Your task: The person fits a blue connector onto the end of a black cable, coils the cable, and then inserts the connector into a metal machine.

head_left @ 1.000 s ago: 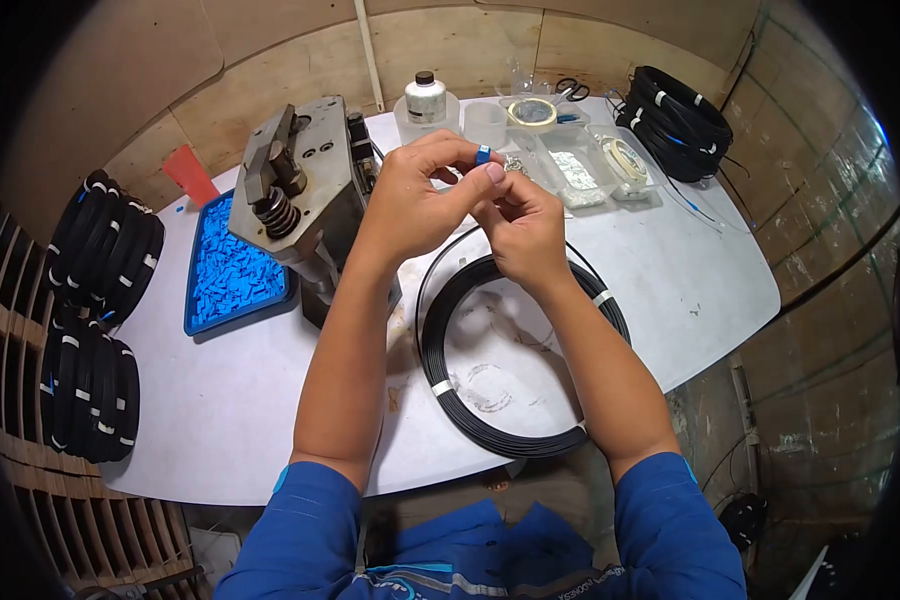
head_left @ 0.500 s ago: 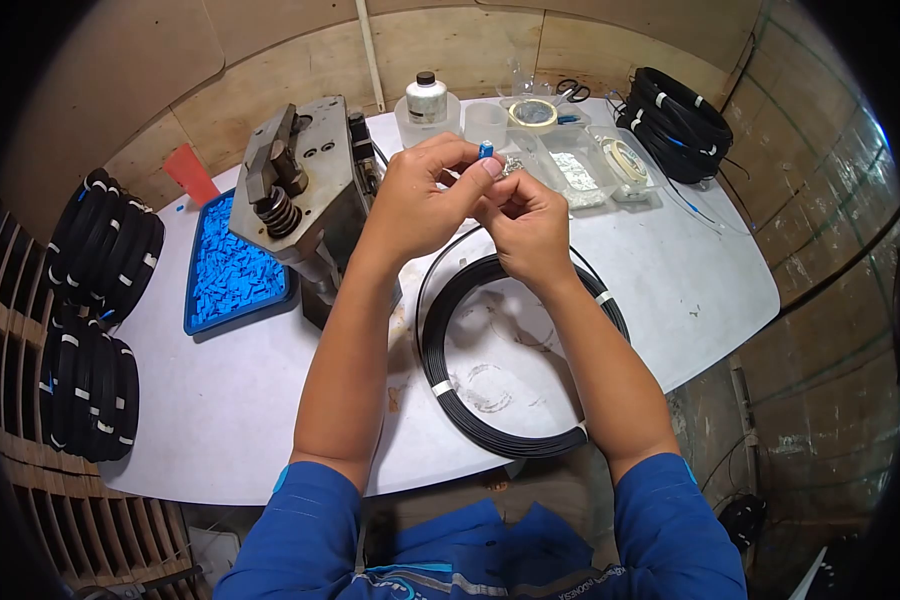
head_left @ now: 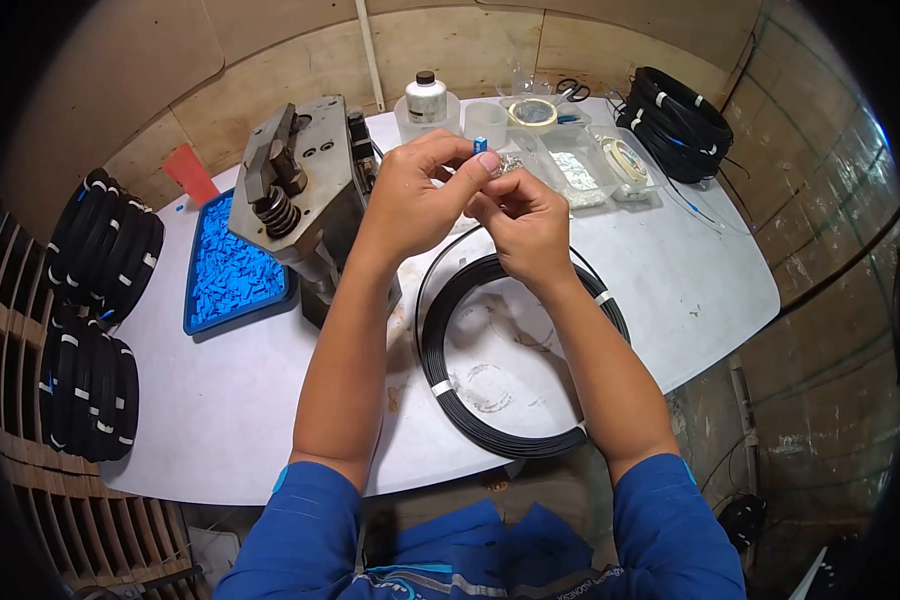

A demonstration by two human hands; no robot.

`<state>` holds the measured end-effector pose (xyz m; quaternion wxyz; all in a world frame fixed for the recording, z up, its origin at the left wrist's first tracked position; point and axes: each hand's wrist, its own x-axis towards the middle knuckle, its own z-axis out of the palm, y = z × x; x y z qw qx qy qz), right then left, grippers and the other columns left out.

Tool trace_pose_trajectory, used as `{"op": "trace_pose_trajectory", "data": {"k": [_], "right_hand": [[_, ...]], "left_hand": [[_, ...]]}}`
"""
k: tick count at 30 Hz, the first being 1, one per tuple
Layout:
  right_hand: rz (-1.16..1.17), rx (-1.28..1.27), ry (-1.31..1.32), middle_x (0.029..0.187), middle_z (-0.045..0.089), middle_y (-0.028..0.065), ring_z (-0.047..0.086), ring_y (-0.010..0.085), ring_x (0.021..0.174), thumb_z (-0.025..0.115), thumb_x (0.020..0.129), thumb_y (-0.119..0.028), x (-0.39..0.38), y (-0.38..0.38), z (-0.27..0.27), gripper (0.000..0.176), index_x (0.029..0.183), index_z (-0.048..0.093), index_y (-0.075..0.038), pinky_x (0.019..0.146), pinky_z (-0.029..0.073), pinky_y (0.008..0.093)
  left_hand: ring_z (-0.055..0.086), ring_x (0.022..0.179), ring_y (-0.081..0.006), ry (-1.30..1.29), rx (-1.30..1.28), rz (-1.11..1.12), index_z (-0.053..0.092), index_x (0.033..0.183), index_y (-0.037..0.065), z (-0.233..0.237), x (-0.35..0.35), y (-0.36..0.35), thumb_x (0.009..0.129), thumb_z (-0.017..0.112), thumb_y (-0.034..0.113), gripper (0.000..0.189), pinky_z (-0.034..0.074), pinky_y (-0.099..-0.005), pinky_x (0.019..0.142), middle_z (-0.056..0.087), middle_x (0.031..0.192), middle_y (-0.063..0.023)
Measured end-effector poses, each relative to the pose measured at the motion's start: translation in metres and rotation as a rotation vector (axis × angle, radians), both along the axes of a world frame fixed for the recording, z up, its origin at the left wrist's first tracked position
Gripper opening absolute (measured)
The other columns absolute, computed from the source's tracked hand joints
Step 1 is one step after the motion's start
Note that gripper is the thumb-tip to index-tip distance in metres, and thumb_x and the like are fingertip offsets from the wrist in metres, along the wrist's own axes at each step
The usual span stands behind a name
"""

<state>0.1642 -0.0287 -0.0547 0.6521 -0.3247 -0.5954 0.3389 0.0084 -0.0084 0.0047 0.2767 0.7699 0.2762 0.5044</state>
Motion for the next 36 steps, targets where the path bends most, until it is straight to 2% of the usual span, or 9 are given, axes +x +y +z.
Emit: {"op": "trace_pose_trajectory", "data": {"k": [6,9,11,15,17,18,27,29,36], "right_hand": [[-0.007,0.013,0.012,0.081,0.069,0.0022,0.061,0.0050,0.073,0.081,0.089,-0.007,-0.0007,-0.0014,0.0019,0.016,0.087,0.066,-0.002,0.064,0.051,0.0234],[-0.009,-0.006,-0.011,0.081,0.069,0.0025,0.061,0.0053,0.073,0.081,0.089,-0.007,-0.0008,-0.0023,0.0025,0.016,0.087,0.066,-0.002,0.065,0.051,0.0234],[-0.011,-0.011,-0.005,0.082,0.069,0.0024,0.061,0.0054,0.073,0.081,0.090,-0.007,-0.0012,-0.0017,0.0014,0.015,0.087,0.066,-0.002,0.065,0.051,0.0234],[-0.024,0.007,-0.014,0.082,0.070,0.0022,0.061,0.0053,0.073,0.080,0.090,-0.007,-0.0010,-0.0026,0.0024,0.015,0.087,0.067,-0.002,0.064,0.051,0.0235],[-0.013,-0.003,-0.014,0.082,0.070,0.0021,0.061,0.0052,0.072,0.080,0.090,-0.007,-0.0012,-0.0030,0.0029,0.015,0.087,0.066,-0.002,0.063,0.051,0.0236],[-0.013,-0.003,-0.014,0.082,0.070,0.0021,0.061,0.0052,0.072,0.080,0.090,-0.007,-0.0009,-0.0028,0.0028,0.015,0.087,0.066,-0.002,0.063,0.051,0.0236],[-0.003,0.006,-0.010,0.081,0.069,0.0017,0.060,0.0047,0.071,0.080,0.090,-0.006,-0.0015,-0.0029,0.0021,0.016,0.086,0.065,-0.002,0.062,0.050,0.0233],[0.002,-0.004,-0.007,0.081,0.069,0.0017,0.060,0.0047,0.072,0.079,0.090,-0.005,-0.0012,-0.0033,0.0025,0.016,0.086,0.065,-0.002,0.062,0.050,0.0235],[-0.033,0.007,-0.039,0.081,0.068,0.0010,0.061,0.0049,0.074,0.079,0.090,-0.005,-0.0011,-0.0036,0.0021,0.018,0.084,0.062,-0.003,0.063,0.051,0.0237]], "left_hand": [[0.056,0.077,-0.0090,-0.027,-0.013,-0.021,0.074,0.097,-0.004,-0.0028,0.0021,0.0023,0.096,0.072,0.019,0.023,0.046,-0.0255,0.070,0.066,0.084,-0.0028],[0.067,0.074,-0.0165,-0.045,0.014,-0.002,0.077,0.094,-0.001,-0.0023,0.0016,0.0030,0.092,0.076,0.028,0.029,0.054,-0.0301,0.070,0.071,0.084,-0.0091],[0.057,0.077,-0.0085,-0.024,0.001,-0.011,0.074,0.096,-0.004,-0.0020,0.0018,0.0007,0.096,0.073,0.020,0.024,0.047,-0.0251,0.071,0.066,0.083,-0.0025],[0.057,0.077,-0.0082,-0.007,-0.026,-0.027,0.074,0.096,-0.004,-0.0023,0.0009,0.0021,0.095,0.074,0.020,0.024,0.047,-0.0253,0.070,0.066,0.083,-0.0027],[0.068,0.074,-0.0168,-0.019,0.010,0.010,0.077,0.094,-0.001,-0.0032,0.0004,0.0044,0.091,0.076,0.029,0.030,0.054,-0.0303,0.069,0.071,0.085,-0.0098],[0.068,0.074,-0.0168,-0.019,0.010,0.010,0.077,0.094,-0.001,-0.0029,0.0004,0.0043,0.091,0.076,0.029,0.030,0.054,-0.0303,0.069,0.071,0.085,-0.0098],[0.068,0.074,-0.0155,-0.042,-0.001,-0.023,0.078,0.095,-0.001,-0.0018,-0.0001,0.0030,0.091,0.077,0.029,0.029,0.054,-0.0298,0.069,0.072,0.086,-0.0091],[0.059,0.080,-0.0088,-0.021,-0.038,-0.039,0.075,0.096,-0.004,-0.0015,-0.0008,0.0014,0.095,0.075,0.019,0.023,0.049,-0.0255,0.073,0.067,0.086,-0.0040],[0.059,0.078,-0.0085,-0.022,-0.030,-0.071,0.074,0.095,-0.003,-0.0024,0.0002,0.0022,0.094,0.075,0.020,0.023,0.049,-0.0252,0.073,0.066,0.085,-0.0034]]}}
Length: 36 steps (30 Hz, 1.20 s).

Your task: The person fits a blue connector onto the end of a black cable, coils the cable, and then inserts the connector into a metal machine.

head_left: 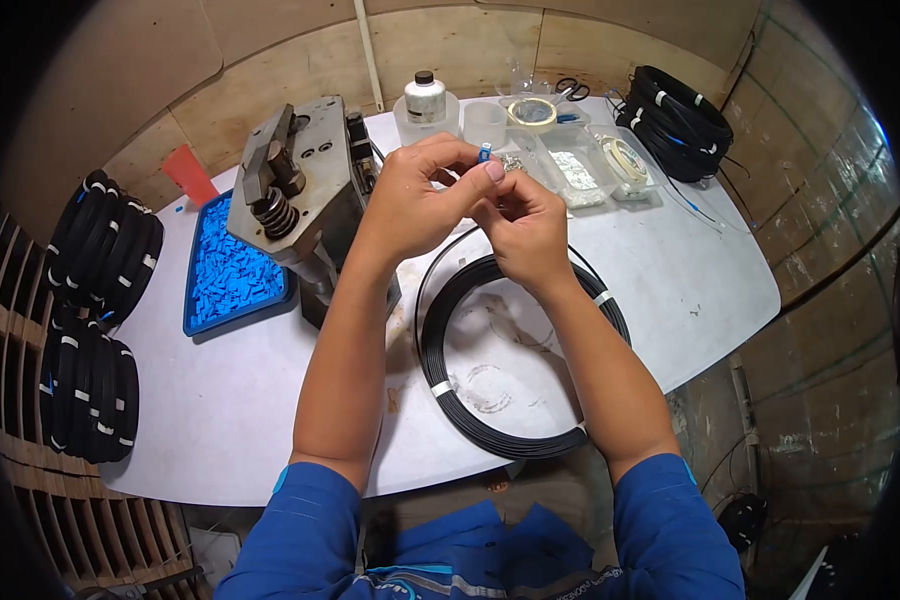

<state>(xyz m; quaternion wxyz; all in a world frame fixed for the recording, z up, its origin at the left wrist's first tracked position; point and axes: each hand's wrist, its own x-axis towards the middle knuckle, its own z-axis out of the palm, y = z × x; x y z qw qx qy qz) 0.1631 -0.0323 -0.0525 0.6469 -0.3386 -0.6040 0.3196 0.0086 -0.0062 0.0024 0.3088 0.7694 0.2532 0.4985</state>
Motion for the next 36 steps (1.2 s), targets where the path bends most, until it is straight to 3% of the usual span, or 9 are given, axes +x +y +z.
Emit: {"op": "trace_pose_trajectory", "data": {"k": [21,23,30,32,36], "right_hand": [[0.001,0.024,0.006,0.082,0.069,0.0020,0.063,0.0073,0.074,0.079,0.090,-0.006,-0.0017,0.0016,-0.0004,0.012,0.089,0.067,-0.001,0.067,0.053,0.0260],[0.008,0.017,0.032,0.082,0.069,0.0018,0.063,0.0075,0.073,0.078,0.090,-0.004,-0.0034,-0.0020,0.0032,0.011,0.089,0.067,-0.002,0.066,0.053,0.0259],[-0.003,0.030,0.010,0.083,0.068,0.0028,0.064,0.0083,0.076,0.078,0.089,-0.004,-0.0018,0.0045,-0.0048,0.011,0.087,0.067,-0.001,0.069,0.054,0.0269],[0.001,0.059,0.008,0.085,0.067,0.0038,0.064,0.0091,0.077,0.077,0.090,-0.003,-0.0022,0.0048,-0.0054,0.010,0.088,0.068,0.000,0.070,0.054,0.0273],[0.025,0.071,0.029,0.087,0.067,0.0046,0.065,0.0100,0.077,0.076,0.090,-0.001,-0.0030,0.0034,-0.0041,0.007,0.090,0.070,0.001,0.070,0.054,0.0272]], "left_hand": [[0.063,0.081,-0.0101,0.019,0.016,-0.013,0.075,0.098,-0.004,-0.0009,0.0008,0.0008,0.095,0.075,0.016,0.021,0.052,-0.0260,0.076,0.068,0.087,-0.0046],[0.062,0.080,-0.0100,-0.063,-0.041,-0.098,0.075,0.099,-0.004,-0.0009,0.0007,0.0010,0.094,0.076,0.017,0.021,0.051,-0.0260,0.075,0.068,0.087,-0.0044],[0.061,0.079,-0.0095,0.013,0.000,-0.015,0.076,0.099,-0.003,-0.0010,-0.0010,0.0018,0.094,0.076,0.016,0.020,0.051,-0.0255,0.072,0.068,0.088,-0.0039],[0.067,0.076,-0.0139,-0.012,0.020,-0.004,0.079,0.098,0.000,-0.0016,-0.0019,0.0042,0.091,0.079,0.029,0.030,0.053,-0.0279,0.071,0.072,0.087,-0.0084],[0.067,0.076,-0.0138,-0.042,-0.003,-0.008,0.078,0.098,-0.001,-0.0015,-0.0040,0.0054,0.090,0.080,0.029,0.031,0.054,-0.0282,0.071,0.072,0.087,-0.0084]]}}
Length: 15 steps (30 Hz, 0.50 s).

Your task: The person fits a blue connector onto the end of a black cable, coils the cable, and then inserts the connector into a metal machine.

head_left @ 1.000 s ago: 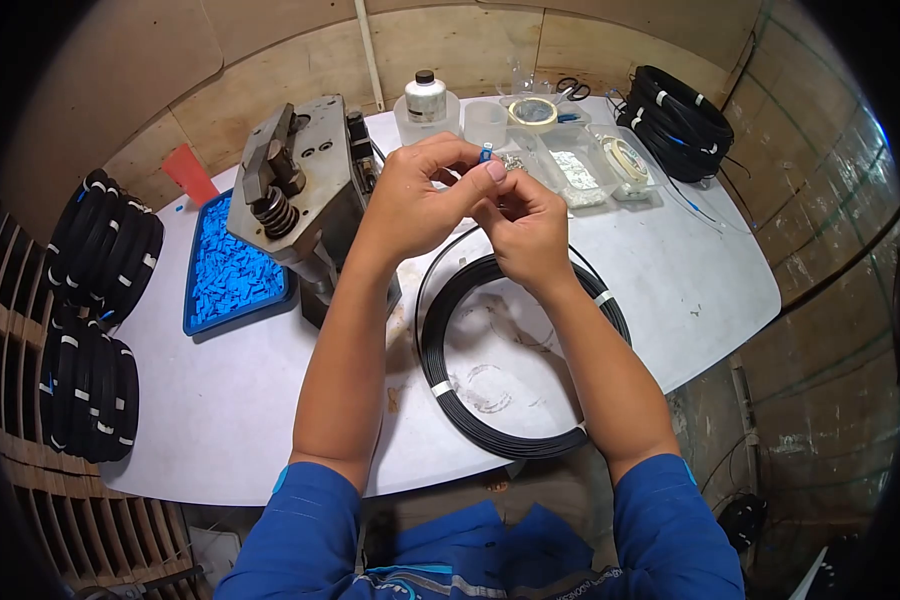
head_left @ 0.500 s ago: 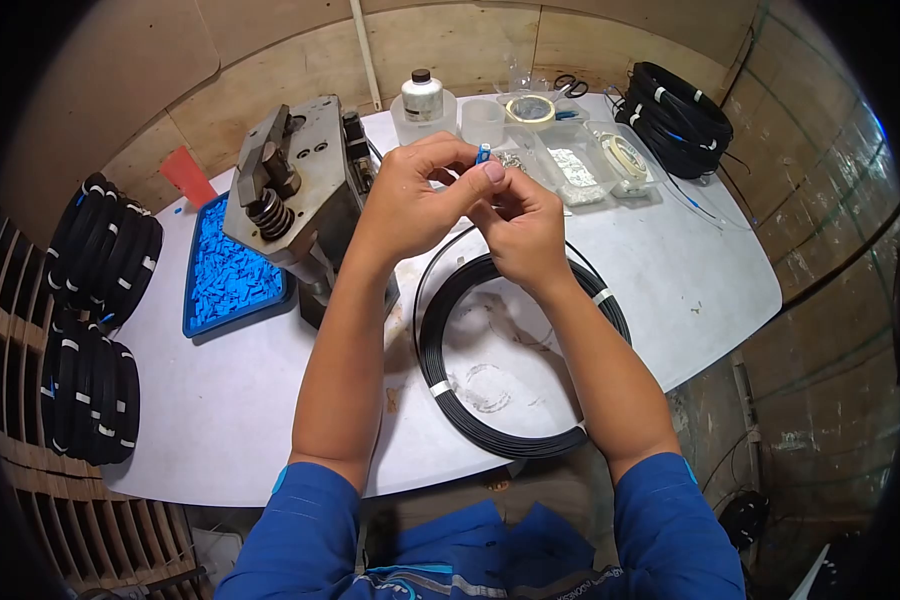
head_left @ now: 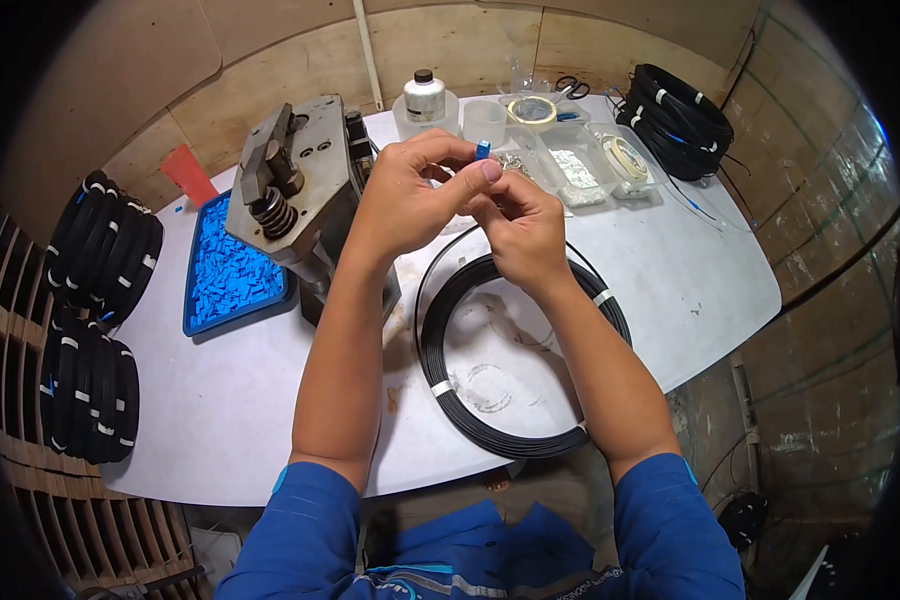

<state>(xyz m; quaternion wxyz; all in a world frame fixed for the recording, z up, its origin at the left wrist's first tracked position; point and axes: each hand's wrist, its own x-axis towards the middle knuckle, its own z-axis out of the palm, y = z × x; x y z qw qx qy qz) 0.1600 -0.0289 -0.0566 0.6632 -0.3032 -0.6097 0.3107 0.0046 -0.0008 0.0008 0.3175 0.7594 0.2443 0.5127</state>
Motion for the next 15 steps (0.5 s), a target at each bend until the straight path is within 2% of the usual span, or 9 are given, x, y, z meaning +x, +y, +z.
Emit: {"op": "trace_pose_trajectory", "data": {"k": [5,11,15], "right_hand": [[-0.022,-0.014,-0.094,0.088,0.067,0.0051,0.066,0.0106,0.078,0.074,0.091,-0.001,0.0014,-0.0009,0.0026,0.004,0.092,0.072,0.002,0.071,0.055,0.0271],[0.021,-0.020,-0.041,0.089,0.068,0.0046,0.065,0.0098,0.078,0.074,0.092,-0.002,0.0012,0.0012,0.0003,0.004,0.091,0.072,0.001,0.071,0.054,0.0262],[0.007,-0.029,-0.074,0.089,0.067,0.0045,0.065,0.0093,0.078,0.074,0.093,-0.002,0.0016,-0.0013,0.0024,0.004,0.092,0.072,0.001,0.070,0.054,0.0260]], "left_hand": [[0.067,0.076,-0.0135,-0.014,0.026,0.042,0.078,0.097,-0.001,-0.0012,-0.0014,0.0037,0.089,0.081,0.028,0.030,0.054,-0.0286,0.071,0.073,0.089,-0.0083],[0.067,0.076,-0.0137,0.018,-0.062,0.031,0.078,0.096,-0.002,0.0022,-0.0015,-0.0015,0.088,0.081,0.028,0.031,0.054,-0.0289,0.071,0.073,0.088,-0.0086],[0.067,0.076,-0.0137,0.015,-0.003,0.044,0.078,0.096,-0.002,0.0009,-0.0026,0.0014,0.088,0.081,0.028,0.031,0.054,-0.0287,0.071,0.073,0.088,-0.0087]]}}
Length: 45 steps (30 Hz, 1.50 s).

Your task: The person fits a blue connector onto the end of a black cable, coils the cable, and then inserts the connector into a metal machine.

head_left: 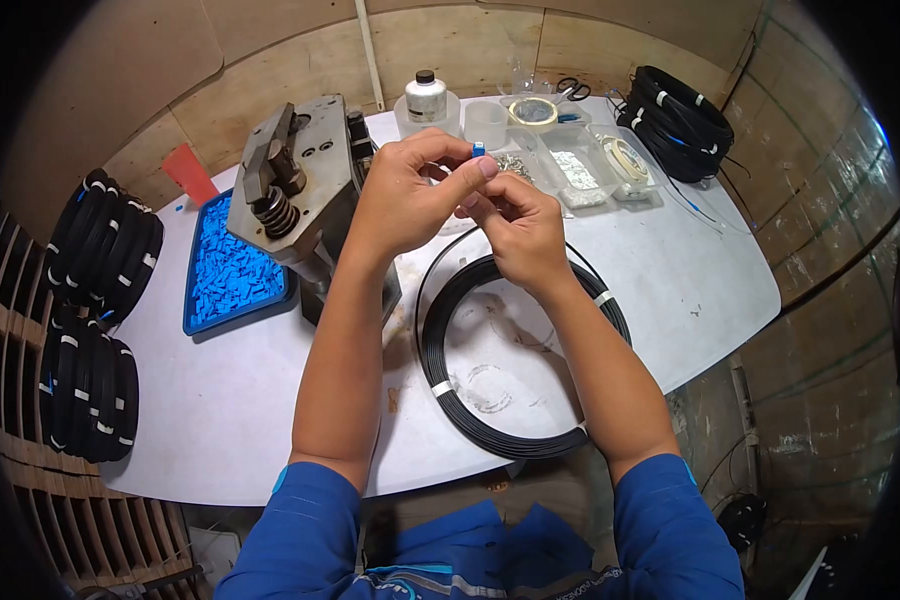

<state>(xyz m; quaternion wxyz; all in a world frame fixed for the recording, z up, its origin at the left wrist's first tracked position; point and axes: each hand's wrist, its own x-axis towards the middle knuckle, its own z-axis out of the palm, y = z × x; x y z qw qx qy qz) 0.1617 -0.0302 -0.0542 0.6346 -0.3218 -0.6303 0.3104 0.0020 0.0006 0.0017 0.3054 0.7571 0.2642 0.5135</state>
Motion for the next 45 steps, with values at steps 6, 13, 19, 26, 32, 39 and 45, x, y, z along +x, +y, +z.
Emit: {"op": "trace_pose_trajectory", "data": {"k": [6,13,19,26,32,39,45], "right_hand": [[0.010,-0.001,0.004,0.089,0.067,0.0041,0.064,0.0087,0.078,0.075,0.092,-0.003,0.001,0.002,-0.002,0.004,0.093,0.073,0.001,0.068,0.053,0.0263],[0.001,-0.002,0.005,0.088,0.068,0.0040,0.064,0.0084,0.077,0.075,0.092,-0.003,0.002,0.001,0.000,0.004,0.092,0.073,0.001,0.068,0.053,0.0261],[0.008,-0.019,-0.004,0.089,0.068,0.0045,0.066,0.0092,0.080,0.074,0.092,-0.003,0.001,0.002,-0.002,0.005,0.091,0.072,0.001,0.071,0.055,0.0264],[0.040,-0.074,-0.004,0.091,0.068,0.0052,0.068,0.0107,0.085,0.072,0.095,-0.003,0.004,0.000,0.004,0.006,0.093,0.071,0.002,0.076,0.057,0.0280],[0.063,-0.085,-0.001,0.093,0.069,0.0050,0.068,0.0108,0.085,0.072,0.096,-0.007,0.007,0.002,0.003,0.010,0.094,0.070,0.003,0.078,0.058,0.0285],[0.081,-0.114,0.007,0.090,0.072,0.0050,0.068,0.0101,0.085,0.072,0.096,-0.008,0.009,0.007,-0.001,0.010,0.094,0.070,0.001,0.078,0.057,0.0279],[0.077,-0.101,0.040,0.088,0.073,0.0042,0.067,0.0093,0.082,0.075,0.094,-0.008,0.008,0.005,0.001,0.011,0.090,0.069,0.000,0.076,0.056,0.0275]], "left_hand": [[0.067,0.075,-0.0137,-0.006,-0.011,-0.003,0.078,0.097,-0.001,0.001,0.000,-0.001,0.088,0.081,0.028,0.031,0.054,-0.0288,0.070,0.072,0.087,-0.0083],[0.067,0.075,-0.0137,-0.017,0.014,0.002,0.078,0.096,-0.001,0.000,0.002,-0.001,0.089,0.081,0.028,0.031,0.054,-0.0285,0.071,0.072,0.087,-0.0075],[0.068,0.077,-0.0130,0.010,-0.057,-0.030,0.078,0.096,-0.002,0.002,-0.001,-0.003,0.090,0.080,0.029,0.032,0.055,-0.0278,0.071,0.072,0.088,-0.0072],[0.060,0.075,-0.0067,-0.104,-0.158,-0.087,0.075,0.098,-0.003,0.002,0.004,-0.008,0.095,0.076,0.018,0.021,0.048,-0.0232,0.068,0.070,0.083,-0.0007],[0.061,0.075,-0.0068,-0.084,-0.217,-0.115,0.073,0.100,-0.002,-0.002,0.004,-0.005,0.095,0.076,0.018,0.021,0.050,-0.0230,0.068,0.070,0.082,-0.0019],[0.065,0.068,-0.0105,-0.125,-0.172,-0.119,0.072,0.100,-0.005,-0.008,0.007,0.001,0.093,0.078,0.024,0.031,0.054,-0.0263,0.063,0.072,0.079,-0.0075],[0.068,0.073,-0.0125,-0.106,-0.198,-0.142,0.072,0.102,-0.005,-0.010,0.005,0.003,0.092,0.079,0.024,0.031,0.056,-0.0283,0.068,0.073,0.082,-0.0094]]}}
